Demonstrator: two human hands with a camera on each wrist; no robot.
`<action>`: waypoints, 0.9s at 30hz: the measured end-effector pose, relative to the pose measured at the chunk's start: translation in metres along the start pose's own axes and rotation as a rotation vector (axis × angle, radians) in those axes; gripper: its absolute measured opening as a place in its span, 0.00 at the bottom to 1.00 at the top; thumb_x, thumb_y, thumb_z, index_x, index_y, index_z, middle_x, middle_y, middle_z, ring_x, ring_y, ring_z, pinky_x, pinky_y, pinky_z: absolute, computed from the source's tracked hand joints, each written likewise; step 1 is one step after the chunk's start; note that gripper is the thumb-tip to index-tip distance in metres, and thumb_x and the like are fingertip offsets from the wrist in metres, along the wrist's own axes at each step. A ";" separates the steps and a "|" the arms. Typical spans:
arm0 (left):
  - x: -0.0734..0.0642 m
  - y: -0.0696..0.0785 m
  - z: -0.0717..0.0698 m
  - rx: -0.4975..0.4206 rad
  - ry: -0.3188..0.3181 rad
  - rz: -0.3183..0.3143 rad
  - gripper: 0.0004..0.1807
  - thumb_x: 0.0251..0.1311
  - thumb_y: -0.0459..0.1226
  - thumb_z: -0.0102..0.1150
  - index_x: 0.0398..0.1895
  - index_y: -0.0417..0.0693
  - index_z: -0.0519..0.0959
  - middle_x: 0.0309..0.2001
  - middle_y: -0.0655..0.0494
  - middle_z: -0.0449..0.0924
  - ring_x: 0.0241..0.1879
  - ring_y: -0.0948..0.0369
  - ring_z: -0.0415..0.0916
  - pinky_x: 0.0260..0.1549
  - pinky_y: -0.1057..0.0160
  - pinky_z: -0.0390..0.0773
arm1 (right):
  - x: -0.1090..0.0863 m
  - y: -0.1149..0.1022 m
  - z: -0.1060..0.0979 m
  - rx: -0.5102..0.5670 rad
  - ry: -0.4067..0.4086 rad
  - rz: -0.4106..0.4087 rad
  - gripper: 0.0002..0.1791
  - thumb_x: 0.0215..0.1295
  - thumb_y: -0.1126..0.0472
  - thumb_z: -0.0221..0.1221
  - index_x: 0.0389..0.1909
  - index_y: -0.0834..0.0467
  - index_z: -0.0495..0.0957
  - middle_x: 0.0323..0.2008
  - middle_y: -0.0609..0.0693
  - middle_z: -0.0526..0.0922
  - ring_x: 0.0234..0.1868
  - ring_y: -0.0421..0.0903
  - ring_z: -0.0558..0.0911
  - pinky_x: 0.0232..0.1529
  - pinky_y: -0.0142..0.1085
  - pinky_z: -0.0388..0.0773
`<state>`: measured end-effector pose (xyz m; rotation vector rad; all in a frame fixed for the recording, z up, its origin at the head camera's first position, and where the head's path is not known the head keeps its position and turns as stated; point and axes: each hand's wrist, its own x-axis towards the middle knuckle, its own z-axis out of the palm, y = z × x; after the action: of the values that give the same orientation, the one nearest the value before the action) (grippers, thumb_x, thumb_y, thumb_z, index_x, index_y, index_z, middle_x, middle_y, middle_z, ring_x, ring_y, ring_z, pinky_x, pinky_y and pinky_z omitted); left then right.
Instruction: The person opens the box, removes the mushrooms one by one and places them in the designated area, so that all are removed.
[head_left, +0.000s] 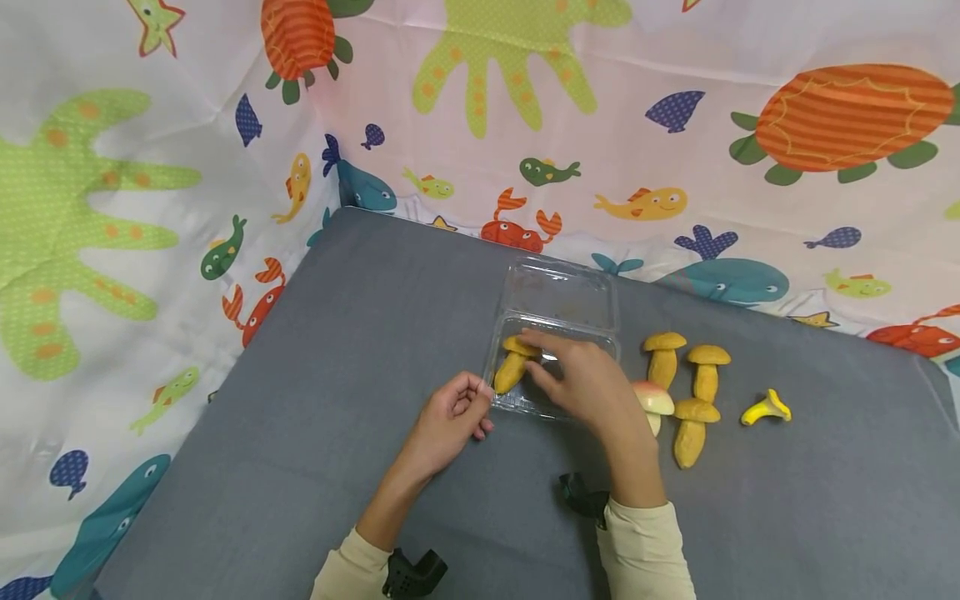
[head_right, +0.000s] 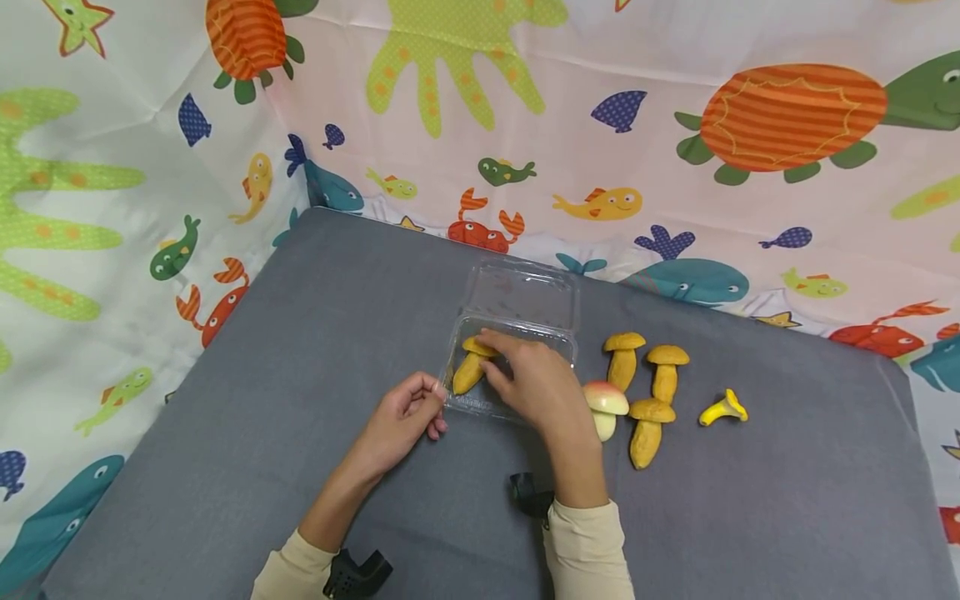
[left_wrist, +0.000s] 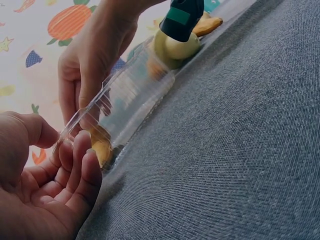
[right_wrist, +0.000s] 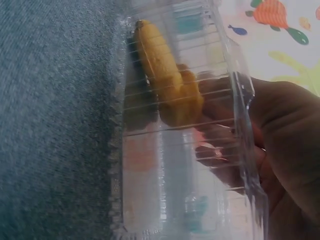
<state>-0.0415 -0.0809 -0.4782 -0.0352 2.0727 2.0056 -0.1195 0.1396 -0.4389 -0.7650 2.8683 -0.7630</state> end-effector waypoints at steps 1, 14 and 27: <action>0.000 0.001 0.000 0.001 -0.001 0.002 0.08 0.78 0.36 0.55 0.47 0.39 0.79 0.39 0.35 0.79 0.32 0.54 0.83 0.32 0.64 0.85 | 0.000 0.000 0.001 -0.003 -0.002 0.003 0.24 0.71 0.53 0.69 0.67 0.48 0.82 0.52 0.47 0.90 0.19 0.40 0.67 0.24 0.38 0.65; -0.001 0.000 0.000 0.002 -0.004 0.002 0.07 0.78 0.37 0.56 0.45 0.41 0.79 0.36 0.39 0.79 0.31 0.52 0.82 0.32 0.64 0.85 | 0.002 0.000 0.002 -0.012 0.020 0.049 0.21 0.69 0.55 0.72 0.61 0.49 0.85 0.45 0.48 0.91 0.27 0.44 0.75 0.31 0.44 0.77; 0.001 -0.001 0.000 -0.004 -0.010 -0.002 0.06 0.78 0.36 0.55 0.46 0.42 0.79 0.39 0.33 0.79 0.31 0.52 0.82 0.32 0.64 0.85 | 0.008 0.002 0.008 -0.002 0.039 0.029 0.21 0.67 0.55 0.73 0.60 0.50 0.85 0.42 0.49 0.91 0.22 0.44 0.72 0.25 0.42 0.72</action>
<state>-0.0420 -0.0807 -0.4795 -0.0270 2.0617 2.0047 -0.1261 0.1331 -0.4465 -0.7152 2.9078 -0.7806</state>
